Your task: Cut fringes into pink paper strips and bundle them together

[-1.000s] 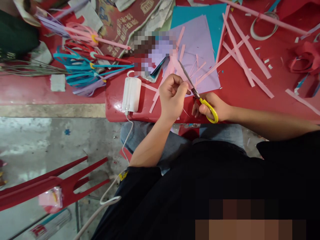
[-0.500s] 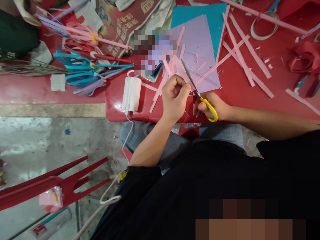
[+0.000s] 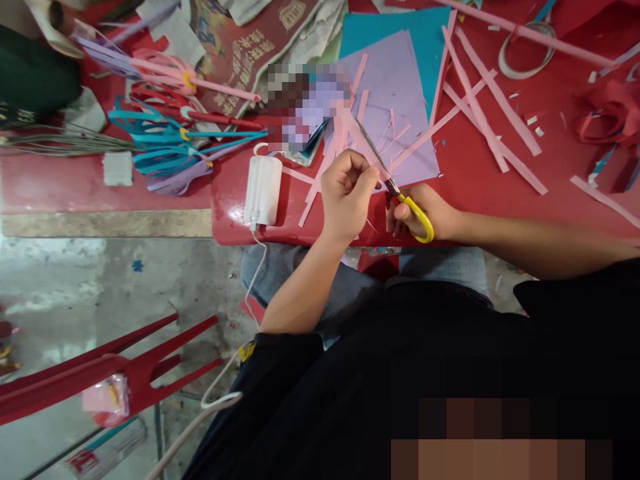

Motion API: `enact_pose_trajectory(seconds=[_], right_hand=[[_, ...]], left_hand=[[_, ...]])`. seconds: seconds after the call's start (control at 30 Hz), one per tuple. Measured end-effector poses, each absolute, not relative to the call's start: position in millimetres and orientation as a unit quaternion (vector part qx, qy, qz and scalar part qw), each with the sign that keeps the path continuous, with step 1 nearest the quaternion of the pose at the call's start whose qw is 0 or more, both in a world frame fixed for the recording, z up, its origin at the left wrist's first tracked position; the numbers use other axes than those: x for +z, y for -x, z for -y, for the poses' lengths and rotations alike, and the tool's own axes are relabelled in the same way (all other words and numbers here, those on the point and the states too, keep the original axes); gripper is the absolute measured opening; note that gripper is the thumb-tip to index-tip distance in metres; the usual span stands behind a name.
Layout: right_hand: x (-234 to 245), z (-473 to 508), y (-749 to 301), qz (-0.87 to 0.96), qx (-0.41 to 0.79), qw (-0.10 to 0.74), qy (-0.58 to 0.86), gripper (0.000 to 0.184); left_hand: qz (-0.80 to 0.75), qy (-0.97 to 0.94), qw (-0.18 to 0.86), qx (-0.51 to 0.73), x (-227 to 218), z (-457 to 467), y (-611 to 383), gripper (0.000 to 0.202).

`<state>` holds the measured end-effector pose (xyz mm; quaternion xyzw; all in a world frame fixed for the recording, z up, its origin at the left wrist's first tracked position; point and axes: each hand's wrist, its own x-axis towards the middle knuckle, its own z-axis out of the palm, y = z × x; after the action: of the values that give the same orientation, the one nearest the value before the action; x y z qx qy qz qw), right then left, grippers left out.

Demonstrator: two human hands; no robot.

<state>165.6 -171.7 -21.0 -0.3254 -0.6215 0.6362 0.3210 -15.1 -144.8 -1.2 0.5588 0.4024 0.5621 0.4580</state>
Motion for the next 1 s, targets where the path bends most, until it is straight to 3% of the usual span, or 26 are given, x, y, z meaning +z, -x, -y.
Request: enact_pose_trajectory(seconds=[0.3,1.0], right_hand=[[-18,171,-167,0.624,0.646,0.296,0.326,0.074],[-26,173,-167,0.634,0.641,0.302,0.31,0.065]], left_hand=[[-0.41,-0.576,0.427,0.564,7,140,24,0.048],[-0.362,-0.57,0.382,0.63,7,130,29,0.057]])
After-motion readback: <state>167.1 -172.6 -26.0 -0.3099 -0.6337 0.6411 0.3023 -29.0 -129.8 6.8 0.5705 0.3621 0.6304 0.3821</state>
